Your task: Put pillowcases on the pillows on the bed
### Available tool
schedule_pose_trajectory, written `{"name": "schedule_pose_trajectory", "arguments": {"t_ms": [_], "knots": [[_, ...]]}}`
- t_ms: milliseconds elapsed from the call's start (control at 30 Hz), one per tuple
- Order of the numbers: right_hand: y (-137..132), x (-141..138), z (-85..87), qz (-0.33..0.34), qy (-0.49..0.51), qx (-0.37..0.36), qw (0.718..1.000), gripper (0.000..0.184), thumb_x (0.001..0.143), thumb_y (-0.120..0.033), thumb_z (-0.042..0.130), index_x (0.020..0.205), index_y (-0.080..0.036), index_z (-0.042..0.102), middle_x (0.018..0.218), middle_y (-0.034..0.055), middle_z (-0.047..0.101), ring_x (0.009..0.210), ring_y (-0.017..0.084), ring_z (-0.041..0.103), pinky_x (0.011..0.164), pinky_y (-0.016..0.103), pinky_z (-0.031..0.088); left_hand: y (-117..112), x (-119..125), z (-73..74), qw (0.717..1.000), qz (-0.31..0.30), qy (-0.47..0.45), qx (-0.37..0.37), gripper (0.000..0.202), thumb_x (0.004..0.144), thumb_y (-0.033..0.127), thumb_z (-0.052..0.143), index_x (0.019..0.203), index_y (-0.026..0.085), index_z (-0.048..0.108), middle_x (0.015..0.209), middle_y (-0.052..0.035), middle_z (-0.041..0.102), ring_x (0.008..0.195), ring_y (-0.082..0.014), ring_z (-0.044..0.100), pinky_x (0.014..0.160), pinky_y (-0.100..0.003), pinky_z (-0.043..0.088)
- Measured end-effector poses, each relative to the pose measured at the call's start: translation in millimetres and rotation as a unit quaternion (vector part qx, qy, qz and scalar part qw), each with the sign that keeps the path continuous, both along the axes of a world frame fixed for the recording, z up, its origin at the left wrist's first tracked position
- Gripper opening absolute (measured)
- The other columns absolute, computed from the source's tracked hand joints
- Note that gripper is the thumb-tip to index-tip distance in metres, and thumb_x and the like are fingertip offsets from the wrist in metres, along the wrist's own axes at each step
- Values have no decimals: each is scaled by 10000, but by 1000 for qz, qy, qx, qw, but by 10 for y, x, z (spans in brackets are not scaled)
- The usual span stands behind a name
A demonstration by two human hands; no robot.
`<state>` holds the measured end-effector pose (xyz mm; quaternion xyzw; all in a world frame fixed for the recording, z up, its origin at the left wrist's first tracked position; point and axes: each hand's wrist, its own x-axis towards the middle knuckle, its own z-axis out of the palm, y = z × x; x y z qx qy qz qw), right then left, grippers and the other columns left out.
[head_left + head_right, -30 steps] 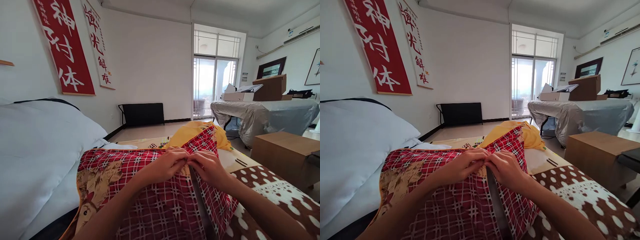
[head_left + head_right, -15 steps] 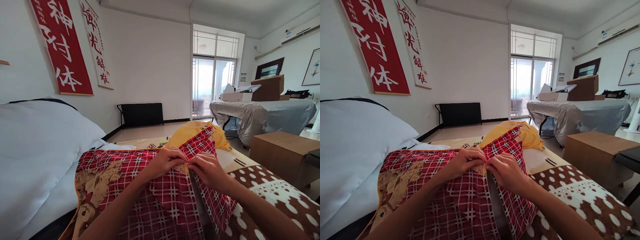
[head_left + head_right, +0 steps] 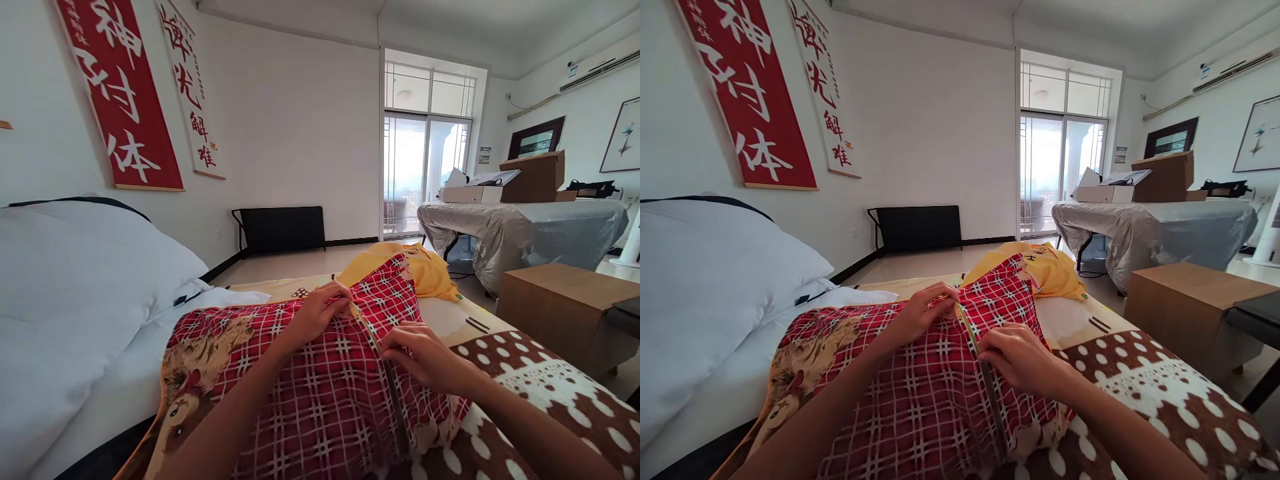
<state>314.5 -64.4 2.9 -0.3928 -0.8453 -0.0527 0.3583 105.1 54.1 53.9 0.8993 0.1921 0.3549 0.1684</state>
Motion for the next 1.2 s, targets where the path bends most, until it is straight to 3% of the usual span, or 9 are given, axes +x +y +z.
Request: {"name": "schedule_pose_trajectory", "arguments": {"t_ms": [167, 267, 367, 567, 767, 900, 967, 1033, 1200], "knots": [[5, 9, -29, -9, -7, -5, 1000, 174, 942, -285, 449, 850, -195, 565, 782, 3, 646, 701, 114, 555, 684, 230, 408, -126, 74, -78, 998, 13, 40, 44, 253, 894, 233, 402, 853, 199, 649, 1031, -60, 635, 1012, -196, 553, 946, -375, 384], [29, 8, -33, -12, -9, 17, 1000, 175, 946, -280, 437, 849, -194, 555, 776, 1, 640, 676, 111, 544, 671, 230, 408, -382, 134, -74, 992, -50, 92, 71, 311, 810, 89, 418, 962, 223, 653, 1132, -41, 624, 1103, -189, 519, 1009, -390, 336], [45, 10, -42, -11, -8, 50, 999, 181, 945, -282, 438, 840, -190, 554, 759, 0, 635, 658, 109, 537, 658, 229, 407, -548, 158, -32, 984, -109, 131, 43, 321, 756, 61, 481, 1002, 210, 623, 1057, -24, 654, 1036, -167, 542, 1007, -368, 340], [43, 7, -26, -21, -15, 94, 995, 179, 946, -278, 445, 858, -189, 572, 721, -3, 630, 629, 108, 525, 639, 231, 404, -511, 119, -23, 985, -88, 150, -4, 40, 819, 172, 535, 815, 184, 572, 900, -21, 612, 882, -153, 523, 889, -338, 393], [43, 14, -32, -7, -24, 108, 994, 147, 949, -242, 441, 907, -190, 571, 806, 6, 664, 688, 110, 561, 695, 247, 414, -574, 128, -58, 976, -87, 199, 15, 114, 800, 114, 476, 873, 182, 529, 976, -43, 525, 954, -177, 451, 913, -352, 373], [78, 33, -43, -12, -44, 115, 992, 169, 953, -236, 428, 890, -192, 578, 796, 10, 659, 685, 112, 554, 687, 249, 402, -632, 164, -109, 981, -46, 188, 28, 102, 739, 115, 497, 813, 177, 527, 981, -48, 520, 969, -196, 439, 921, -386, 349], [109, 38, -41, -30, -57, 134, 989, 198, 956, -239, 414, 860, -183, 578, 756, 18, 644, 651, 116, 529, 663, 251, 392, -640, 190, -149, 983, -24, 177, 34, 79, 786, 153, 467, 755, 178, 535, 988, -51, 533, 972, -204, 440, 911, -401, 340], [160, 43, -39, -50, -61, 149, 986, 214, 956, -243, 411, 837, -177, 575, 720, 21, 627, 634, 120, 516, 652, 249, 388, -638, 228, -196, 987, 9, 159, 37, 193, 857, 199, 402, 732, 178, 548, 992, -54, 546, 974, -208, 450, 901, -420, 332], [433, 70, -55, -84, -33, 128, 988, 176, 933, -235, 445, 836, -184, 583, 749, 28, 645, 671, 131, 552, 663, 241, 400, -631, 380, -325, 973, 171, 117, 99, 222, 885, 274, 396, 851, 171, 589, 1020, -99, 579, 996, -255, 493, 872, -459, 342]]}}
